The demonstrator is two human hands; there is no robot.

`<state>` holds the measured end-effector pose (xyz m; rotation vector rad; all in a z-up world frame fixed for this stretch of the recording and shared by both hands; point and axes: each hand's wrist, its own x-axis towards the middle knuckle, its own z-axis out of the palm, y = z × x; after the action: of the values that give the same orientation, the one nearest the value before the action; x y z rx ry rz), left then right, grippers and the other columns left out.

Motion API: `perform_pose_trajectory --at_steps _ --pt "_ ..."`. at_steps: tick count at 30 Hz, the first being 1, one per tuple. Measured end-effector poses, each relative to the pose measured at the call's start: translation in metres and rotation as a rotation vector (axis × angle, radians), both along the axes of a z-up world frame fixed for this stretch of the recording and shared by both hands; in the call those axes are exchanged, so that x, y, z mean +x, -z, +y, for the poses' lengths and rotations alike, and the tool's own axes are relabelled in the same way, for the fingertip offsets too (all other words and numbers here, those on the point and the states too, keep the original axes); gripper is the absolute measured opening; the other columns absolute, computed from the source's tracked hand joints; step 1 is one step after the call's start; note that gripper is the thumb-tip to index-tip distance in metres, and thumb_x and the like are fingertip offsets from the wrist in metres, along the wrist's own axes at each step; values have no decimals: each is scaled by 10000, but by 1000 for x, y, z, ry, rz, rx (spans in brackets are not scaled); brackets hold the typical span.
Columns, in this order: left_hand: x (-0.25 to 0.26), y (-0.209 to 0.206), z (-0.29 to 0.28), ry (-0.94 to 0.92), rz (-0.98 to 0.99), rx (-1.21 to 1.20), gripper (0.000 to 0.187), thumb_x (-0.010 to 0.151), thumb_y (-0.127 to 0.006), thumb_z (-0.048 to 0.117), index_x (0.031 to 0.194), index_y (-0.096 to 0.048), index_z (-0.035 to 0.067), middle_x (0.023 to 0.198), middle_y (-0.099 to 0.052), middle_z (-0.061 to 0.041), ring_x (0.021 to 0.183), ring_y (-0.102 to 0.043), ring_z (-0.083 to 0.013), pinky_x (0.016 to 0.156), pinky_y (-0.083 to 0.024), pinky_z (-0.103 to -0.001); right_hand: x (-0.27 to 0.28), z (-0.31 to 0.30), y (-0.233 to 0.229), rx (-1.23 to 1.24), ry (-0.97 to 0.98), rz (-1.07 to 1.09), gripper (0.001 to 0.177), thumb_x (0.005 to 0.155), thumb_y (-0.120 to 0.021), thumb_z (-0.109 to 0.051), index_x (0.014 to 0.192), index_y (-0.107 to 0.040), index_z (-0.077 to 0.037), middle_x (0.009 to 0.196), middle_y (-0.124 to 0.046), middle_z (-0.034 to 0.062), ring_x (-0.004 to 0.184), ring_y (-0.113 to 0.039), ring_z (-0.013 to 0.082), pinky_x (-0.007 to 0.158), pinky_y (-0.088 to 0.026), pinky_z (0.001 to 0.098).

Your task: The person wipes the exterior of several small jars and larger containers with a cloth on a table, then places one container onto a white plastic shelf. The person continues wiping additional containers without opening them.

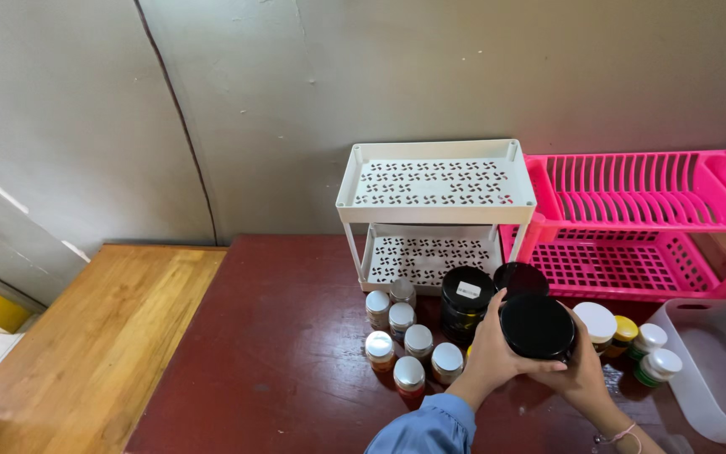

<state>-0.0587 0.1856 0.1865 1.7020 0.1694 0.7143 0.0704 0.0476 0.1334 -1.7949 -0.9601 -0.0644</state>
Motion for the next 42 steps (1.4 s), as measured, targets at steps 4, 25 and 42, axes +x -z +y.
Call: perform_pose_trajectory --at_steps 4,25,42 --pt "-7 -8 38 24 -81 242 1261 649 -862 615 1608 -371 -40 1528 -549 -239 1452 -544 -369 1212 -429 -462 -11 28 -25 57 -38 17 1176 492 -945 -201 1502 -371 -21 1370 -577 167 1255 -588 264 1035 -476 411" --pt "28 -42 230 -651 381 1112 926 720 -791 274 1536 -389 102 1608 -414 -80 1510 -313 -417 1236 -204 -552 42 163 -171 311 -95 166 955 686 -947 -234 1477 -470 12 1413 -621 139 1292 -623 211 1078 -549 373" --pt "74 -55 181 -430 133 878 775 948 -630 352 1642 -289 288 1639 -414 -179 1407 -444 -518 1217 -354 -498 96 190 -148 -315 58 -100 1234 650 -831 -574 1657 -314 -82 1357 -647 220 1247 -646 355 1035 -521 454"
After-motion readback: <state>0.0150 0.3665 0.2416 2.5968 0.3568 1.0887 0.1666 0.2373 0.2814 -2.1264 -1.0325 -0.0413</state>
